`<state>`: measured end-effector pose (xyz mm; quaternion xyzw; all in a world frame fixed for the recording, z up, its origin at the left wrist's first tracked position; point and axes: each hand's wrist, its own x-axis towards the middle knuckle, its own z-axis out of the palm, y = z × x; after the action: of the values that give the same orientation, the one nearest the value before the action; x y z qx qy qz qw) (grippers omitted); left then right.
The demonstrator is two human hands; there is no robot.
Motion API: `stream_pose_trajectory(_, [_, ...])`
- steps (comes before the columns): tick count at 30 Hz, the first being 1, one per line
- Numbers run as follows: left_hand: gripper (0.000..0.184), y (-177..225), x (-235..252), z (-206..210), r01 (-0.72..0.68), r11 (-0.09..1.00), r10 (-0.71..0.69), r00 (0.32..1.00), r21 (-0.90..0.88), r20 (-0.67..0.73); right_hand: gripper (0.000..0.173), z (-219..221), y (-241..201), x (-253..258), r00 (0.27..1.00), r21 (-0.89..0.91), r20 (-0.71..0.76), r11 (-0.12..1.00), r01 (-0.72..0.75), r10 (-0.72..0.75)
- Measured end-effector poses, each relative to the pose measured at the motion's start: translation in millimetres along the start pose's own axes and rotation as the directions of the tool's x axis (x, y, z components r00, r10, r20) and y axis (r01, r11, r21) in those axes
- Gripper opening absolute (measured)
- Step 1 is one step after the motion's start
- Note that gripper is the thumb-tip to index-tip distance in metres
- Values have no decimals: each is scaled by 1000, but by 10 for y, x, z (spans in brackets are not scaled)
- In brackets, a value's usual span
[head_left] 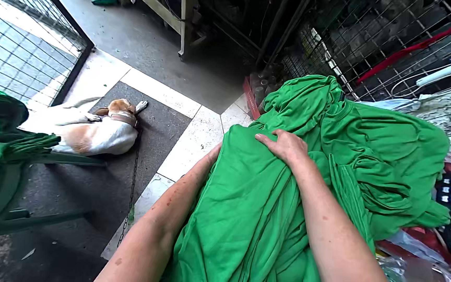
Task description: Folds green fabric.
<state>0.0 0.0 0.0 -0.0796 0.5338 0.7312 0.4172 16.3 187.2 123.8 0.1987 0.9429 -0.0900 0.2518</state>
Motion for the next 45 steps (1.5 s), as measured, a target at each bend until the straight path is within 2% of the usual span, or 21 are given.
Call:
stream_pose_trajectory(2, [61, -42, 111, -181, 33, 999, -36, 997, -38, -74, 82, -42, 107, 37, 999, 60, 40, 998, -16, 14])
stream_pose_trajectory(4, [62, 37, 119, -352, 31, 996, -35, 998, -87, -47, 81, -16, 220, 7, 998, 91, -7, 994, 58, -57])
stream_pose_trajectory(7, [61, 241, -92, -440, -78, 996, 81, 994, -44, 71, 72, 79, 417, -94, 962, 153, -144, 955, 253, -232])
stream_pose_trajectory(11, [43, 353, -368, -424, -250, 966, 223, 935, 66, 276, 73, 97, 627, -264, 944, 290, -159, 900, 325, -289])
stream_pose_trajectory(14, [78, 456, -551, -325, -371, 887, 291, 911, 274, 291, 70, 41, 699, -439, 947, 322, -157, 892, 316, -279])
stream_pose_trajectory(16, [88, 551, -662, -224, -405, 795, 309, 911, 452, 273, 67, -1, 717, -579, 936, 310, -219, 890, 334, -275])
stream_pose_trajectory(17, [86, 600, -695, -159, -430, 753, 338, 902, 498, 268, 66, -21, 744, -653, 918, 300, -283, 883, 361, -279])
stream_pose_trajectory(20, [55, 788, -764, 95, -573, 692, 489, 819, 438, 299, 60, -153, 900, -910, 820, 292, -503, 838, 461, -275])
stream_pose_trajectory(23, [51, 1045, -713, 352, -709, 636, 573, 698, 304, 430, 56, -331, 1142, -1045, 739, 308, -642, 812, 495, -206])
stream_pose_trajectory(24, [54, 1097, -636, 432, -735, 614, 579, 667, 287, 468, 53, -339, 1235, -998, 741, 342, -651, 807, 481, -166])
stream_pose_trajectory(25, [57, 1114, -539, 501, -736, 604, 568, 667, 306, 482, 49, -300, 1304, -907, 767, 397, -631, 802, 446, -114])
stream_pose_trajectory(27, [62, 1047, -348, 592, -691, 591, 536, 722, 417, 437, 44, -106, 1339, -629, 857, 511, -515, 794, 328, -22])
stream_pose_trajectory(29, [66, 892, -282, 623, -625, 601, 520, 779, 498, 349, 51, 141, 1311, -353, 927, 530, -375, 820, 215, -1])
stream_pose_trajectory(31, [69, 736, -335, 577, -560, 651, 510, 823, 513, 250, 57, 224, 1213, -232, 939, 462, -343, 871, 167, 1])
stream_pose_trajectory(33, [72, 620, -419, 488, -540, 686, 523, 832, 487, 185, 52, 136, 1026, -286, 888, 331, -453, 911, 244, -74])
stream_pose_trajectory(34, [74, 582, -461, 457, -552, 685, 536, 824, 475, 183, 45, 77, 902, -364, 822, 239, -546, 910, 339, -163])
stream_pose_trajectory(36, [70, 573, -489, 444, -600, 667, 573, 792, 442, 210, 37, -22, 609, -512, 601, 6, -695, 832, 555, -396])
stream_pose_trajectory(38, [60, 606, -490, 453, -613, 674, 583, 784, 413, 214, 39, 3, 307, -586, 420, -175, -676, 686, 707, -606])
stream_pose_trajectory(39, [54, 623, -485, 461, -613, 678, 588, 783, 406, 203, 39, 60, 201, -584, 390, -240, -617, 635, 734, -684])
stream_pose_trajectory(42, [43, 626, -431, 435, -616, 660, 620, 770, 430, 151, 35, 221, 134, -464, 453, -347, -487, 642, 683, -746])
stream_pose_trajectory(45, [41, 594, -347, 343, -624, 637, 637, 757, 452, 146, 21, 302, 206, -444, 468, -256, -615, 721, 643, -635])
